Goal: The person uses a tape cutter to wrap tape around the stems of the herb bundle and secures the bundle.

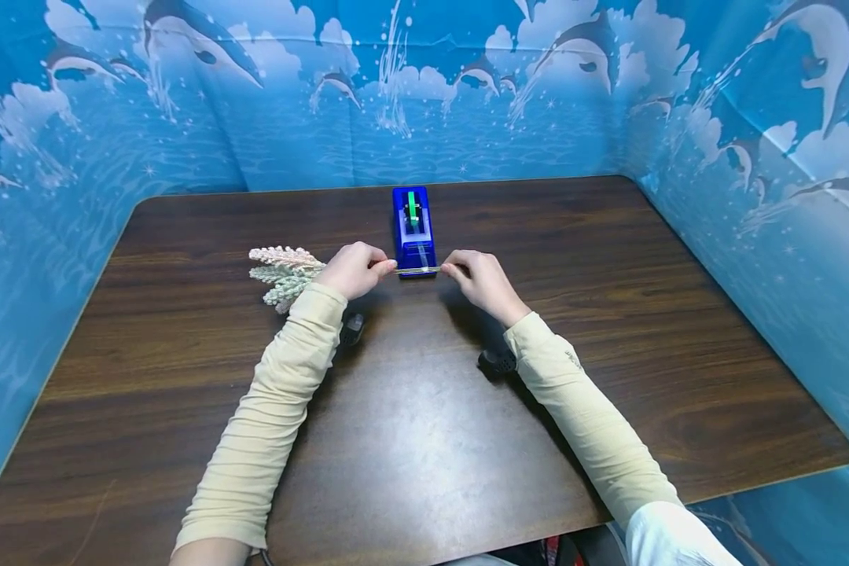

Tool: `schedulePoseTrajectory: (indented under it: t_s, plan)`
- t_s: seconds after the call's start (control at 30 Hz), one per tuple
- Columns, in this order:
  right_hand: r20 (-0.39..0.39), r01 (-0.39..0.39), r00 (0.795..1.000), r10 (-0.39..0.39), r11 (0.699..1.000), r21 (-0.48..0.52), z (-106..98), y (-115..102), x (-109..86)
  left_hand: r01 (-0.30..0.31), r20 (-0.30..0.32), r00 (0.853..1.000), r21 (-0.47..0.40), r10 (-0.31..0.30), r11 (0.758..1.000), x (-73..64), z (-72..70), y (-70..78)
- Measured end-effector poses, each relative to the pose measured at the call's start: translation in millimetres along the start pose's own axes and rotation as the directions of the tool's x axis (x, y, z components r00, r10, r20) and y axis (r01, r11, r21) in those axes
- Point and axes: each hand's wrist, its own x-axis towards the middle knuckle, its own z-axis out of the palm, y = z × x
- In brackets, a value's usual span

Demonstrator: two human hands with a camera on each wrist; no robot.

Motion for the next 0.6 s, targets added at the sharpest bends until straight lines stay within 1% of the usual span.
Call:
schedulePoseTrajectory:
  t_s: [0.13,0.2,0.27,0.33,0.4,0.5,0.6]
  plan:
    - [-0.053,0.041,0.998,-0.042,0.999,-0.007,0.7,-2.6,3.8,0.035,-0.022,0.999,0.017,-0.035,0.999,0.7,-3.2,-0.6]
    - [-0.074,0.059,0.996,-0.059,0.998,-0.006,0.5,-4.6,5.1,0.041,-0.021,0.999,0.029,-0.041,0.999,1.5,-4.4,-0.8]
    - [-0.087,0.067,0.994,-0.067,0.998,-0.004,0.1,-6.0,6.1,0.046,-0.015,0.999,0.032,-0.046,0.998,1.9,-5.7,0.0]
    - [-0.090,0.060,0.994,-0.059,0.998,0.006,0.1,-6.7,6.8,0.044,-0.023,0.999,0.023,-0.043,0.999,2.1,-6.1,1.0]
    - [-0.070,0.033,0.997,-0.031,0.999,0.026,-0.1,-7.2,6.3,0.040,-0.058,0.998,0.015,-0.039,0.999,1.6,-5.1,2.0]
    - [0.004,-0.043,0.999,0.043,0.998,0.054,0.5,-6.7,3.2,0.030,-0.120,0.992,0.005,-0.029,1.000,-0.7,0.0,2.3]
    - [0.076,-0.101,0.992,0.099,0.994,0.028,0.8,-6.6,-1.3,0.027,-0.146,0.989,-0.003,-0.027,1.000,-3.8,7.3,1.1]
